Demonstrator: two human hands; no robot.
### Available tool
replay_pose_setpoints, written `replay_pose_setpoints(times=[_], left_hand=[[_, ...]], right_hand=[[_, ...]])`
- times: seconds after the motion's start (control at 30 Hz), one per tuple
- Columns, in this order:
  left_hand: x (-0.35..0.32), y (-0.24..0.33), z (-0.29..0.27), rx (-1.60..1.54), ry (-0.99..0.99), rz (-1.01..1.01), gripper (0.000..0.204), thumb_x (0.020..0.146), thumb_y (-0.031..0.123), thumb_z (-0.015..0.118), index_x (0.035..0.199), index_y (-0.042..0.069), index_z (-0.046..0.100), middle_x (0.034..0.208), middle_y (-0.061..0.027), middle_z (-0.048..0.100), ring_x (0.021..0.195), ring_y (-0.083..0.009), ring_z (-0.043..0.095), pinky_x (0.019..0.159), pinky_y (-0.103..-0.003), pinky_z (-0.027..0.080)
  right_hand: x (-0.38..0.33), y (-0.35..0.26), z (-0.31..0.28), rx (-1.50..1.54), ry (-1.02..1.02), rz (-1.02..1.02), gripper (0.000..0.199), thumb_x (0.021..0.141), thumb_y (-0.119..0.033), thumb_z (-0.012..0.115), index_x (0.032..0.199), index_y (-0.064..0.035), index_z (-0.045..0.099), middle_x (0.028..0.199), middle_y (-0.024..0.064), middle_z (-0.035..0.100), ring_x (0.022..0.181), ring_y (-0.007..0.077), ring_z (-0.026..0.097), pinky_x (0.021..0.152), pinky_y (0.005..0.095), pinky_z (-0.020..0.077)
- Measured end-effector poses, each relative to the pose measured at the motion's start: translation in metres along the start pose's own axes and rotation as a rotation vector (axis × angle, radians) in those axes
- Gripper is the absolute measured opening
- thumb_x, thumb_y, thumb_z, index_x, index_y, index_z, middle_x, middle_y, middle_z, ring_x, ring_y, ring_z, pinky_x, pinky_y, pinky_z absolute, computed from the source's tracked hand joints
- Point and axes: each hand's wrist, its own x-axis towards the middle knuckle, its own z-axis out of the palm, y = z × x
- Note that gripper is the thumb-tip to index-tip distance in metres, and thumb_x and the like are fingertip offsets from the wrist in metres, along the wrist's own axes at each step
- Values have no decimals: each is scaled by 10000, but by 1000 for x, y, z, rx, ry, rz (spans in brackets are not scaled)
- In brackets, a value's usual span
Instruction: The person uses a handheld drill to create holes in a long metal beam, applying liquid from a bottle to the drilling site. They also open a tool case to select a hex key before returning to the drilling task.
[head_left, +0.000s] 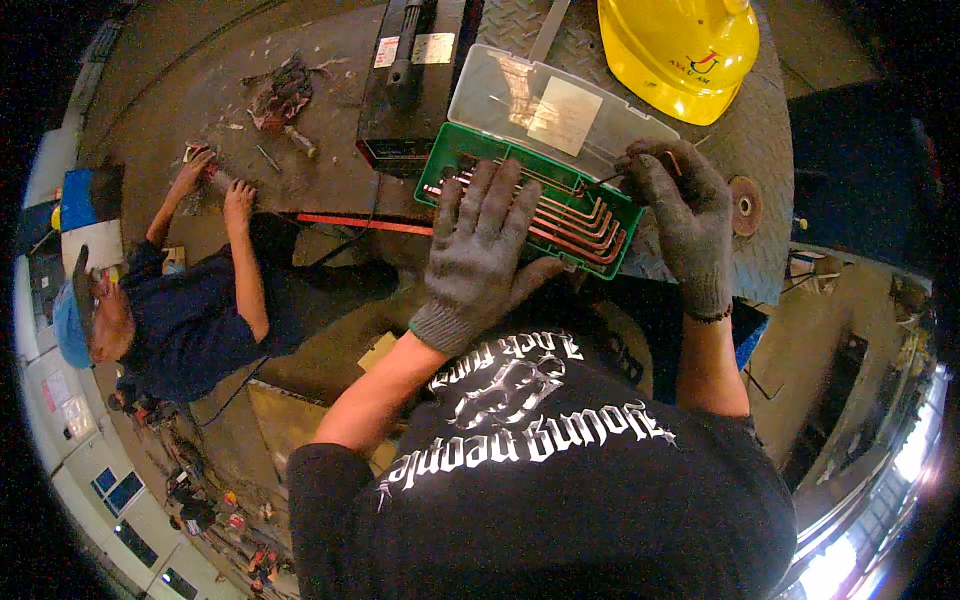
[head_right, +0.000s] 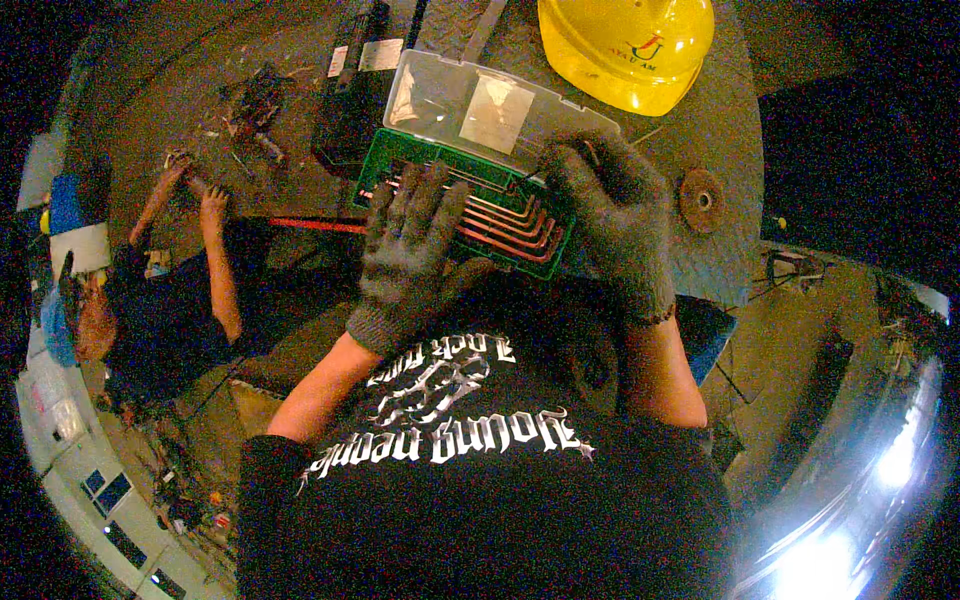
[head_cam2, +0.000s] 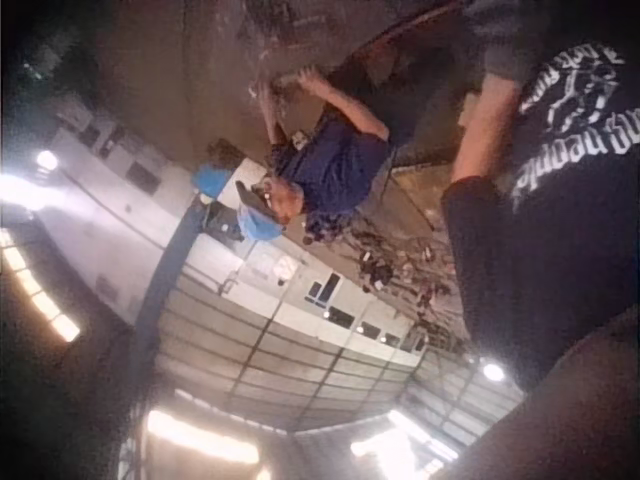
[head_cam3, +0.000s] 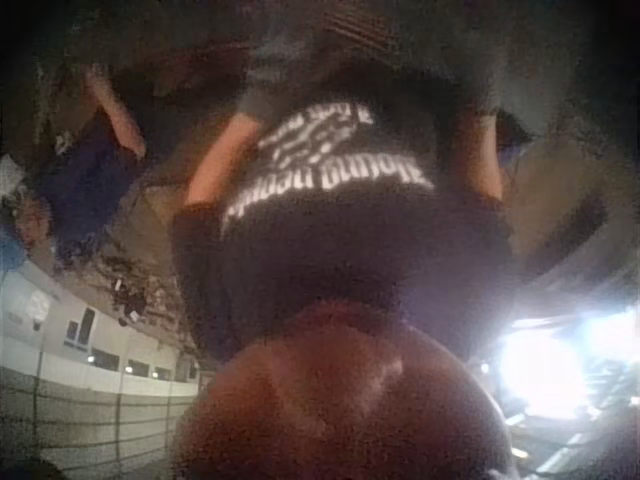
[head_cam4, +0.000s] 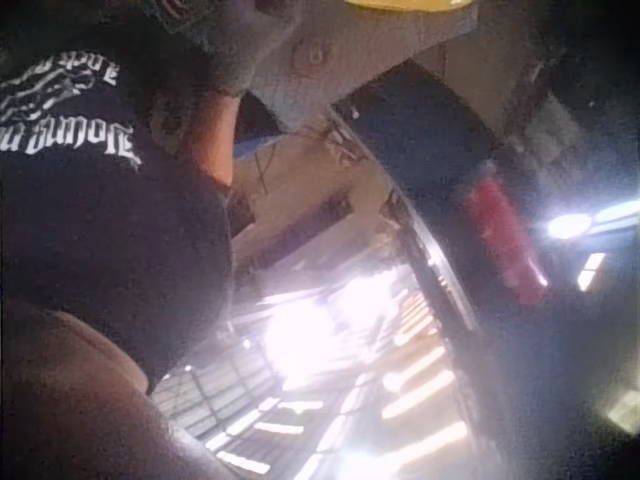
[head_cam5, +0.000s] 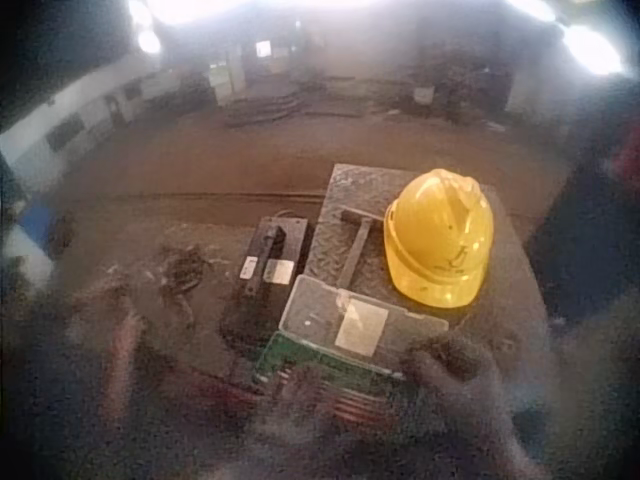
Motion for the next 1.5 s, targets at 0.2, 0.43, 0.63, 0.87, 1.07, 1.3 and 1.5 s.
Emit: replay_pose_setpoints(times=[0.2, 0.43, 0.63, 0.87, 1.07, 1.3, 1.5], left_hand=[[-7, 4, 19, -13, -4, -23, 770, 901, 521, 745, 1498, 81, 539, 1581, -178, 486, 1501, -367, 415, 1264, -557, 239], [3, -50, 8, 65, 199, -30, 538, 892, 274, 725, 1399, 129, 618, 1379, -132, 630, 1273, -359, 591, 1081, -500, 455], [44, -66, -29, 213, -89, 189, 318, 868, 145, 649, 1181, 154, 704, 1229, -68, 669, 1136, -315, 638, 985, -477, 496], [43, -78, -29, 40, -163, 175, 230, 824, 150, 754, 1052, 117, 749, 1078, -133, 687, 1028, -370, 664, 881, -464, 547], [35, -84, -8, -329, -222, 51, 152, 905, 131, 735, 1048, 92, 769, 997, -126, 662, 992, -343, 644, 855, -437, 539], [31, -84, -6, -398, -163, 87, 178, 880, 112, 739, 1051, 85, 782, 1015, -130, 664, 998, -334, 643, 877, -415, 541], [27, -93, -6, -590, -200, 56, 198, 875, 115, 721, 1062, 82, 779, 1022, -145, 660, 1013, -345, 638, 890, -417, 537]], right_hand=[[0, 28, -1, -75, 28, 32, 205, 1023, -120, 669, 1173, 9, 720, 1051, 67, 752, 925, 128, 680, 831, 281, 550], [-5, 31, 4, 54, 160, 49, 202, 1037, -130, 661, 1178, 3, 714, 1037, 68, 750, 901, 130, 675, 803, 269, 543], [-7, 50, -14, 107, 158, -21, 225, 1046, -151, 656, 1204, 1, 707, 1036, 74, 754, 894, 143, 682, 792, 274, 544], [-22, 47, -23, 96, 248, -7, 236, 1011, -186, 677, 1140, 4, 729, 992, 53, 745, 893, 136, 668, 785, 286, 534], [-37, 57, -33, 120, 314, 2, 237, 997, -168, 696, 1157, 3, 731, 1004, 60, 756, 886, 136, 676, 768, 279, 534], [-43, 57, -27, 91, 276, 24, 258, 1026, -161, 674, 1223, 3, 704, 1045, 85, 752, 930, 152, 694, 805, 280, 553], [-47, 54, -9, 221, 287, 51, 242, 1042, -150, 647, 1222, 8, 688, 1059, 92, 740, 926, 151, 678, 808, 288, 545]])
